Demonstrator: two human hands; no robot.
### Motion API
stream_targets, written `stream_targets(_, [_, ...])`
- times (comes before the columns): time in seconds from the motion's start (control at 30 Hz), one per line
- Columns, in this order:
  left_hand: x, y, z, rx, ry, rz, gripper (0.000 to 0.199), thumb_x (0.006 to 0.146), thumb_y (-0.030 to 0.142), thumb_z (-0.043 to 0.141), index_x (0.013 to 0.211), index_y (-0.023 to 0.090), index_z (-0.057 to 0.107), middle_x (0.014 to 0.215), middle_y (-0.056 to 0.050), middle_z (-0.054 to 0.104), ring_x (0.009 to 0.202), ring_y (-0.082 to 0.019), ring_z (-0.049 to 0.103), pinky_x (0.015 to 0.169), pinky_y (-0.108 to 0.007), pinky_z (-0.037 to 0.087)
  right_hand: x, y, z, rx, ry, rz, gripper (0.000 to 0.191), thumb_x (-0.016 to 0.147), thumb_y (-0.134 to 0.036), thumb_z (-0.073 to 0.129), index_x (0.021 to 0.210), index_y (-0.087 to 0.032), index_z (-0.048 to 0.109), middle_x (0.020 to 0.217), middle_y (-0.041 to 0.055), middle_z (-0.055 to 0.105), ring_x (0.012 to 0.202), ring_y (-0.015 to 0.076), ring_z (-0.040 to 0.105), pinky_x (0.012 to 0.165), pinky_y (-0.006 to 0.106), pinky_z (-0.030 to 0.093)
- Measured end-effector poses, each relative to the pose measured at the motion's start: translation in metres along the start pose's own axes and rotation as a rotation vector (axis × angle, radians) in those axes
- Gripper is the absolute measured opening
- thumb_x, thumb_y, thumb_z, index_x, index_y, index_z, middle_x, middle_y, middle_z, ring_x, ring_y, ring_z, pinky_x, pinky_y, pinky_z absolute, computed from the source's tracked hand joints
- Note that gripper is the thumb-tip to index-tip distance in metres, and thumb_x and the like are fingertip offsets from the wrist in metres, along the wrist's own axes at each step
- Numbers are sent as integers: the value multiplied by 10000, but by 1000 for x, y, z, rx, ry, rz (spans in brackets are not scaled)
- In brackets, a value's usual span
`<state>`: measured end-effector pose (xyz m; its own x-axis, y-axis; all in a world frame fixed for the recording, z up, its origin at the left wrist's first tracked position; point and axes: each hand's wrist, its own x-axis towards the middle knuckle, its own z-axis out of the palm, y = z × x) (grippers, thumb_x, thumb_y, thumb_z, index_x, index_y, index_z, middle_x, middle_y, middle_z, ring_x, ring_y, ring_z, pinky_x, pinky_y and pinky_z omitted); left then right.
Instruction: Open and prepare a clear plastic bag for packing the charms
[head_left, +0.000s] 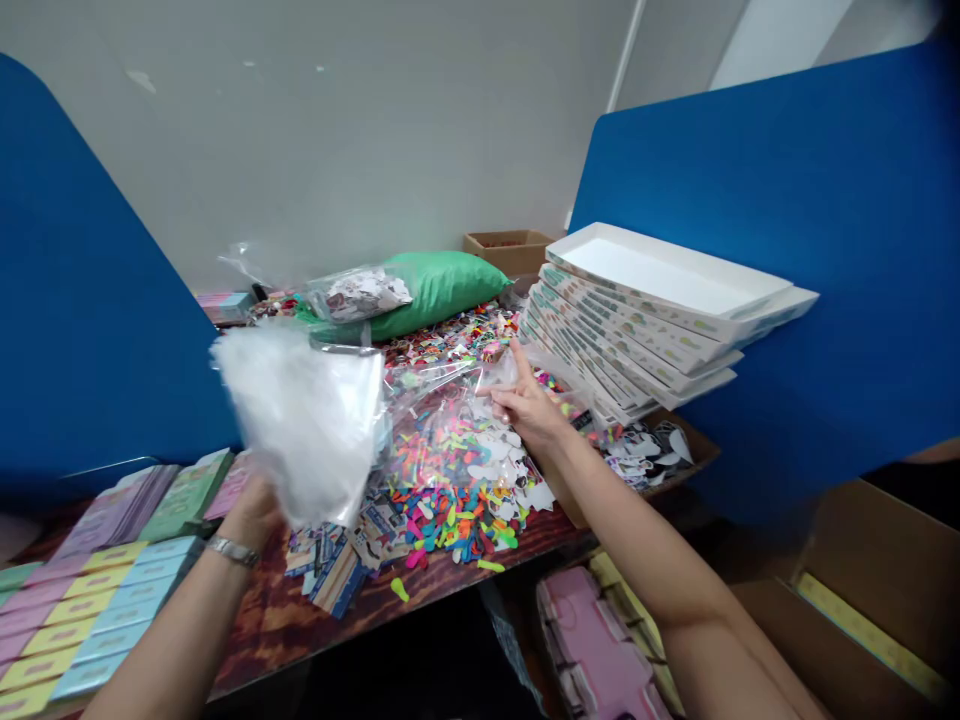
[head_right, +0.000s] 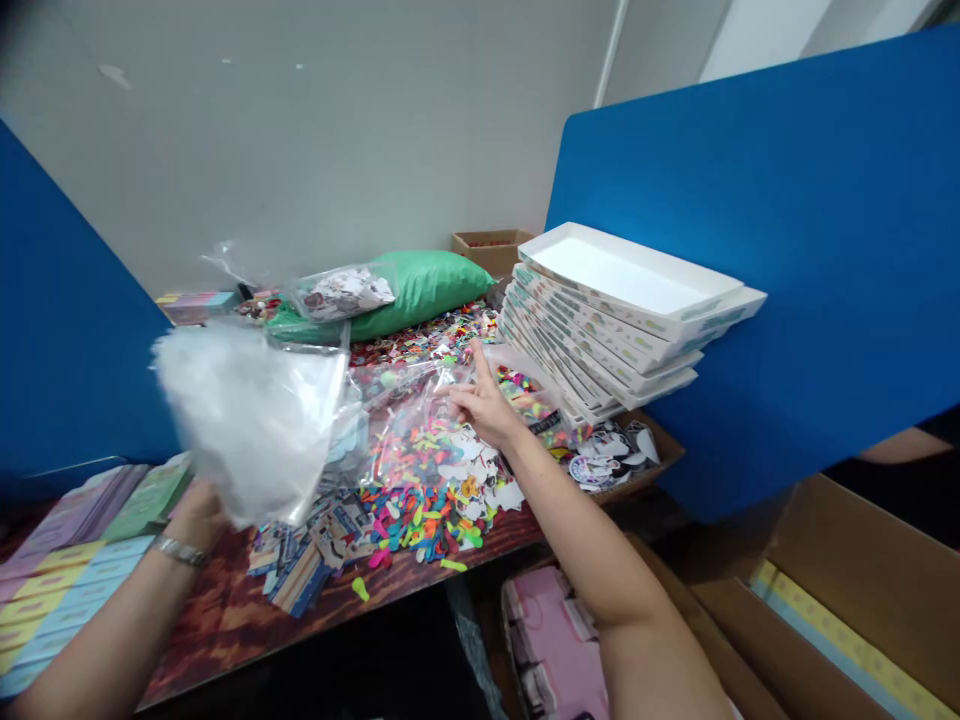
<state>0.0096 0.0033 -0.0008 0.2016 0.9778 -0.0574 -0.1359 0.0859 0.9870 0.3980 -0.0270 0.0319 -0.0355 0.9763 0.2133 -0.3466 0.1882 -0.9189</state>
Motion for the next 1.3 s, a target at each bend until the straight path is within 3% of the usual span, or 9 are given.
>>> stream_targets(0.13, [2, -10, 25, -31, -45, -25, 389, 440, 158, 851, 785, 138, 673, 703, -14, 719, 574, -170, 646, 549, -259, 546, -4, -18, 30, -50, -48, -23, 980, 763, -237, 655, 1533, -372, 63, 918, -9, 730, 643, 97, 627, 562, 195, 493])
stream_targets(0.4, [-18, -47, 65, -103, -146, -99, 462, 539, 229, 813, 971, 127, 684, 881, -82, 739, 738, -230, 695, 693, -320, 557, 3, 18, 99, -148, -162, 124, 645, 869, -459, 549, 1466, -336, 339, 1193, 30, 642, 962, 150, 640, 761, 267, 527])
stream_targets(0.53, [-24, -51, 80, -82, -28, -29, 541, 578, 327, 823, 1057, 140, 652, 961, -75, 728, 787, -225, 683, 735, -329, 540, -7, 18, 115, -293, -244, 38, 930, 794, -683, 563, 1531, -263, 181, 1428, 108, 459, 1175, 229, 561, 923, 369, 501])
stream_targets(0.63, [-26, -44, 93, 59, 33, 112, 481, 668, 364, 773, 1076, 146, 644, 988, -67, 715, 843, -226, 663, 776, -331, 520, -12, 13, 126, -526, -182, -111, 1143, 666, -580, 758, 1547, -220, 124, 1499, 122, 367, 1307, 261, 450, 1061, 387, 409])
stream_targets(0.77, [-31, -30, 111, 136, 17, 239, 524, 754, 409, 711, 1200, 162, 589, 1072, -79, 690, 967, -250, 640, 874, -354, 493, -2, 6, 127, -504, 4, -171, 1041, 695, -378, 754, 1536, -232, 159, 1450, 94, 444, 1174, 218, 555, 993, 344, 468])
stream_targets(0.93, [-36, -23, 118, -36, -230, 208, 869, 740, 505, 728, 1467, 240, 334, 1401, -104, 516, 1274, -288, 493, 1050, -380, 390, 17, -37, 102, -334, 31, -139, 874, 561, -230, 804, 1360, -207, 452, 1147, 46, 649, 886, 161, 632, 766, 259, 537])
stream_targets(1.07, [-28, -31, 109, -227, -257, -37, 777, 803, 637, 589, 1460, 299, 349, 1406, -106, 507, 1270, -295, 497, 1017, -428, 398, 31, -99, 86, -476, -18, -130, 615, 546, -192, 810, 1122, -187, 595, 894, 3, 660, 751, 142, 606, 656, 249, 527])
stream_targets(1.2, [-22, -29, 110, -359, -256, -115, 620, 826, 587, 594, 1353, 277, 490, 1322, -106, 570, 1158, -257, 575, 940, -384, 448, 43, -157, 94, -793, -277, -145, 564, 637, -229, 764, 1173, -170, 598, 935, 20, 656, 789, 148, 604, 693, 263, 527])
stream_targets(1.3, [-23, -21, 122, -586, -343, -210, 572, 839, 612, 552, 1307, 284, 524, 1246, -97, 611, 1050, -256, 626, 857, -399, 497, 36, -169, 121, -1154, -467, -297, 621, 723, -207, 681, 1324, -172, 529, 1165, 66, 633, 987, 191, 601, 856, 305, 507])
